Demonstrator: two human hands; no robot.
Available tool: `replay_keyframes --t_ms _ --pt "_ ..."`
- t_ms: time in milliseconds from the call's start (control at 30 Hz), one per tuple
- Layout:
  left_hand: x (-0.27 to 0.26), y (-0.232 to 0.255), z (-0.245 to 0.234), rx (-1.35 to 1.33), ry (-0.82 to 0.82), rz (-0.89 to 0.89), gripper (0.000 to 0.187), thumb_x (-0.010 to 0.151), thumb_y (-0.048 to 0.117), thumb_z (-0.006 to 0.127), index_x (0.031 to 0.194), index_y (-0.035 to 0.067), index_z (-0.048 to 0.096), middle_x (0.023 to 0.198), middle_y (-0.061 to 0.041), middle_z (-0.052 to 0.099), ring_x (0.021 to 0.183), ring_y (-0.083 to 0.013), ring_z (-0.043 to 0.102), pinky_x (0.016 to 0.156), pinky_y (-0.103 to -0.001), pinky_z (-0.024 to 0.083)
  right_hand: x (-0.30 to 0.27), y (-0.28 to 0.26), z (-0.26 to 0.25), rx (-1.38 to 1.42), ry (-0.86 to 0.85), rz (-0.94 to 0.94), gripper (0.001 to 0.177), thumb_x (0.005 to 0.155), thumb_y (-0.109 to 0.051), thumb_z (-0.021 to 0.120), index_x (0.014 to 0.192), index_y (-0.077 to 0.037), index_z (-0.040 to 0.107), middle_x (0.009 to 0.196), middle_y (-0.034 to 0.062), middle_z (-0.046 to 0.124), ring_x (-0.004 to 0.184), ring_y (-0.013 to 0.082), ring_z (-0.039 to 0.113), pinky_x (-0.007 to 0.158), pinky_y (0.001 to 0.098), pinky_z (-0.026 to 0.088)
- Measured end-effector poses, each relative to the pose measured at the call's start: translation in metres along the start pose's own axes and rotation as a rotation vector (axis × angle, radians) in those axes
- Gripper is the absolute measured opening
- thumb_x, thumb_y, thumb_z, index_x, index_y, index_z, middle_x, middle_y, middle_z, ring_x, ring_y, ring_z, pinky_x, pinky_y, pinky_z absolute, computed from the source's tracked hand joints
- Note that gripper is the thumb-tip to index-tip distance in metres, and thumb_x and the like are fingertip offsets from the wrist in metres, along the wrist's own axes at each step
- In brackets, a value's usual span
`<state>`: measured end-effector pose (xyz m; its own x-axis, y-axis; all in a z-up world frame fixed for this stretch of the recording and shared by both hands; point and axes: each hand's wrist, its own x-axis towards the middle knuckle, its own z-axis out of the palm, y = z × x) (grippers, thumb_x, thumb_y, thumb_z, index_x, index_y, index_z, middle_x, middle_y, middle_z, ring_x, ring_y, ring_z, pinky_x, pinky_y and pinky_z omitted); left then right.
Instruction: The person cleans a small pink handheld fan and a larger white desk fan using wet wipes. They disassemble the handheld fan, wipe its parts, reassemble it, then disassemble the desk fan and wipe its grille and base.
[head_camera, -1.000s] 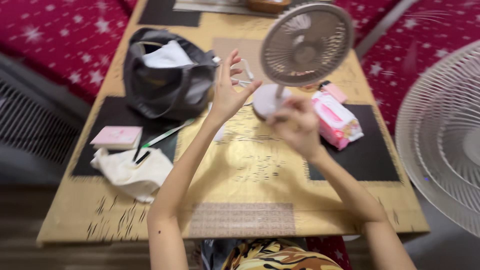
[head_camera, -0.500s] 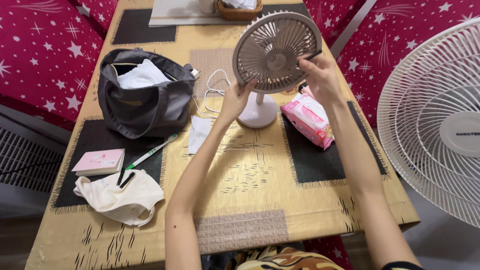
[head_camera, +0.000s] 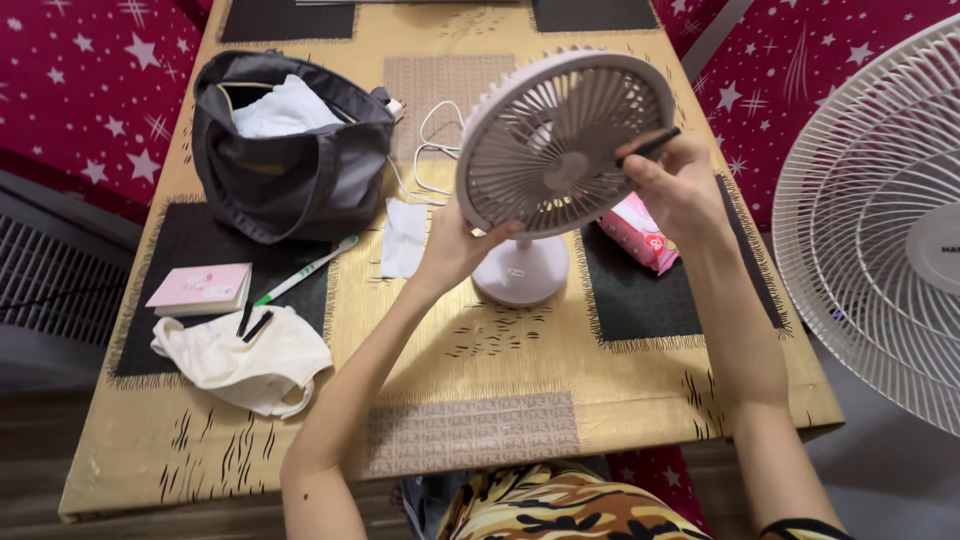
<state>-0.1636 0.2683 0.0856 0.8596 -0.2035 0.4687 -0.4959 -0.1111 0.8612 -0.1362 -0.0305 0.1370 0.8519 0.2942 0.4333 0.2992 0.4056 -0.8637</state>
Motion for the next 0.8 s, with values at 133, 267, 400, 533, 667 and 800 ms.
replay_keyframes --t_ms 133,267,400,533,667,800 --pt "-0.002 0.009 0.006 0.028 0.029 0.094 0.08 0.078 0.013 0.088 0.144 -0.001 0.044 0.115 -0.01 0.073 0.102 -0.0187 0.073 0.092 -0.034 0.057 -0.011 0.006 -0.008 0.087 -0.017 -0.034 0.015 0.098 -0.002 0.076 0.112 0.001 0.073 0.117 0.0131 0.073 0.111 0.023 0.071 0.102 0.04 0.057" --pt "-0.008 -0.002 -0.003 0.012 -0.156 0.091 0.073 0.084 0.013 0.083 0.146 0.0 0.048 0.115 -0.013 0.076 0.113 -0.0229 0.073 0.107 -0.037 0.051 -0.018 0.01 -0.015 0.109 -0.033 -0.088 0.013 0.1 -0.001 0.076 0.113 -0.001 0.074 0.117 0.0108 0.074 0.108 0.0211 0.071 0.101 0.0389 0.058" --pt "-0.037 -0.028 -0.034 0.363 -0.158 0.038 0.05 0.088 0.023 0.081 0.128 0.001 0.061 0.123 -0.017 0.068 0.113 -0.0271 0.066 0.099 -0.039 0.05 -0.022 0.011 -0.016 0.076 0.012 -0.095 0.015 0.1 -0.002 0.075 0.114 -0.001 0.075 0.116 0.0111 0.075 0.102 0.021 0.072 0.1 0.0401 0.059" --pt "-0.081 -0.057 -0.039 0.602 -0.125 -0.21 0.03 0.094 0.024 0.07 0.116 0.003 0.068 0.115 -0.014 0.068 0.1 -0.0244 0.069 0.093 -0.038 0.054 -0.021 0.014 -0.007 0.068 0.024 -0.165 0.014 0.102 -0.003 0.076 0.116 0.0 0.075 0.118 0.0102 0.074 0.109 0.0197 0.07 0.1 0.0342 0.056" --pt "-0.087 -0.085 -0.032 0.787 -0.076 0.006 0.018 0.09 0.023 0.073 0.097 0.006 0.072 0.097 -0.013 0.067 0.094 -0.033 0.063 0.082 -0.045 0.052 -0.012 0.013 0.002 0.117 0.045 -0.151 0.016 0.1 -0.006 0.076 0.115 0.0 0.075 0.12 0.0095 0.074 0.111 0.0206 0.071 0.102 0.0367 0.058" --pt "-0.088 -0.095 -0.036 0.916 -0.091 0.01 0.016 0.092 0.02 0.072 0.093 0.005 0.07 0.093 -0.013 0.065 0.093 -0.0328 0.063 0.08 -0.047 0.05 -0.014 0.012 0.003 0.112 0.05 -0.149 0.017 0.103 -0.006 0.075 0.119 0.001 0.074 0.123 0.0108 0.073 0.11 0.02 0.07 0.104 0.0359 0.056"
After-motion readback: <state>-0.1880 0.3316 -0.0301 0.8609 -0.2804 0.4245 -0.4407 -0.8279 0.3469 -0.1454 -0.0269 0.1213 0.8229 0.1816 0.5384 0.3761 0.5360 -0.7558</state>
